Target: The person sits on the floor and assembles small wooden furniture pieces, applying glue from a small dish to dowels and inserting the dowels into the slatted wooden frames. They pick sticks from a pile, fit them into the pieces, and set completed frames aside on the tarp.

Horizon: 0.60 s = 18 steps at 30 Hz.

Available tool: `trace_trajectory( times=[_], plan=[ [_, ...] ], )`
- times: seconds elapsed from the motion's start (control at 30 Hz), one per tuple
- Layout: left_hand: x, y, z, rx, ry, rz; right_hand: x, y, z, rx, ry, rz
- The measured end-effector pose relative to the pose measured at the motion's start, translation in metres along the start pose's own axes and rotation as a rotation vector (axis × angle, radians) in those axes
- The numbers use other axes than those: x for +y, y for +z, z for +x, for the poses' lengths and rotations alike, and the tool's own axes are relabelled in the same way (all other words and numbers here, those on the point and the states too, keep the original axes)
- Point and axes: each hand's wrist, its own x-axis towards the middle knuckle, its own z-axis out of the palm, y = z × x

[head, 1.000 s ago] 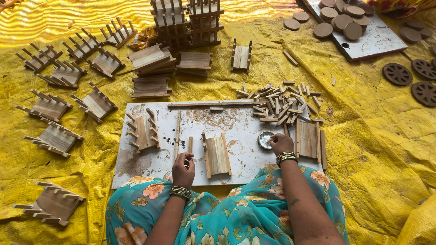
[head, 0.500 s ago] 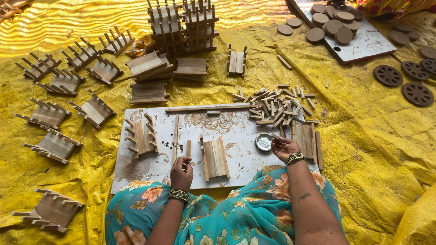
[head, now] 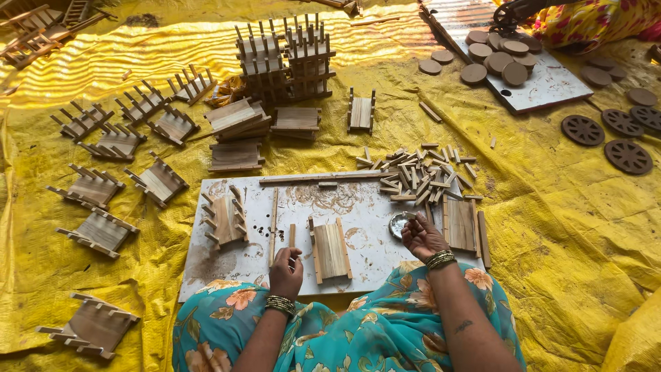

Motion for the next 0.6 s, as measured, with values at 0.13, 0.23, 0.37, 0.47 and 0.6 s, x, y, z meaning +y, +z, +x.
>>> trace_trajectory(
  times=[0.13,0.23,0.37,0.47,0.6],
  plan=[
    [0.007,-0.002,-0.004,-0.021,0.011,0.043,0.026,0.005,-0.003,-0.019,-0.063,0.018],
    [0.009,-0.006,-0.008,-0.019,0.014,0.032,0.036,0.007,-0.010,0.048,-0.084,0.038],
    [0.010,-0.008,-0.009,-0.011,0.044,-0.027,0.037,0.011,-0.020,0.101,-0.138,0.067],
    [0.013,-0.010,-0.009,0.013,0.060,-0.065,0.042,0.014,-0.026,0.117,-0.175,0.020],
    [0.026,0.001,-0.014,0.036,-0.118,-0.263,0.056,0.022,-0.034,-0.008,-0.253,-0.154]
  ],
)
